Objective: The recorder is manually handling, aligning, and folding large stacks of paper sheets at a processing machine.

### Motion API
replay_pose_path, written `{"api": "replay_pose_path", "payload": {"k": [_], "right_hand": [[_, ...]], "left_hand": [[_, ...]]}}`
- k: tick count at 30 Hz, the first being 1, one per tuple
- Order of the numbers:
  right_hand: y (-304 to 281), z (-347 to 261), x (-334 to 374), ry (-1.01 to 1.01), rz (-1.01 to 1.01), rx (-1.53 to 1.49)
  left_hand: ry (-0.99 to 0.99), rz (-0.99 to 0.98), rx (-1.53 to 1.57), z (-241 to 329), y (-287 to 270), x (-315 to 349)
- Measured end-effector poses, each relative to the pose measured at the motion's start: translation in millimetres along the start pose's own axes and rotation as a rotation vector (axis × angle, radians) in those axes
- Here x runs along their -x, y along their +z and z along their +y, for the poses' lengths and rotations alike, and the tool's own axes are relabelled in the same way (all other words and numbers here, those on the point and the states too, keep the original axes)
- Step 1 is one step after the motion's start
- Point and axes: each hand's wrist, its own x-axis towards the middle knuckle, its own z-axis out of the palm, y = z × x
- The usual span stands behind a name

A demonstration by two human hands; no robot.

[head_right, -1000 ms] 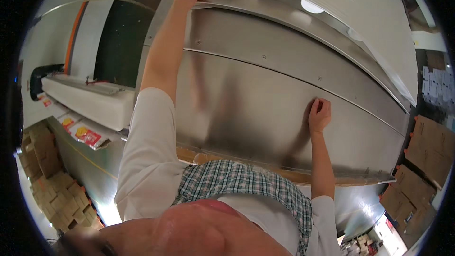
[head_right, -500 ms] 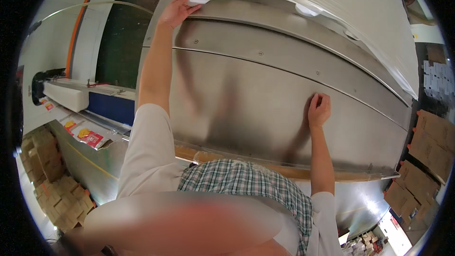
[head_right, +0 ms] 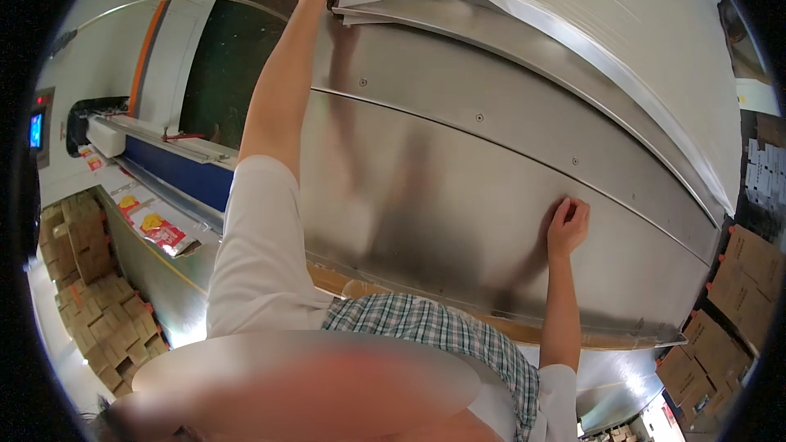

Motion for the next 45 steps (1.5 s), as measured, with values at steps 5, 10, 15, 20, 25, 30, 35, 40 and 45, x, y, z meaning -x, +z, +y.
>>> {"api": "replay_pose_path", "payload": {"k": [5,10,15,20,25,30,35,40,45], "right_hand": [[-17.9,13.6,-1.8,0.000,0.007,0.108],[3.2,-8.3,-4.0,-0.024,-0.021,0.014],[-21.4,13.8,-0.8,0.040,-0.010,0.157],[-3.7,-13.1,-8.9,-0.006,-0.022,0.046],[-10.2,-1.7,-3.9,0.018,-0.015,0.087],[-9.3,2.5,-3.8,-0.009,-0.008,0.100],[-14.7,4.7,-5.0,-0.012,0.022,0.091],[-3.6,-1.2,-3.4,-0.005,0.015,0.040],[-11.9,5.4,-2.7,0.060,-0.020,0.042]], "left_hand": [[-0.090,0.110,0.579,79.1,54.3,7.8],[-0.099,0.114,0.745,9.8,56.8,-68.4],[-0.158,-0.112,0.938,42.8,147.8,-40.8],[0.118,-0.155,1.011,-20.9,97.3,-74.9],[-0.038,-0.243,0.809,30.8,71.1,-23.3],[-0.281,-0.399,0.984,66.3,25.4,-6.4],[0.397,-0.781,-0.348,147.6,3.8,-14.8],[0.661,-0.671,-0.260,217.8,45.7,36.9],[0.778,-0.738,-0.518,251.5,41.9,82.8]]}}
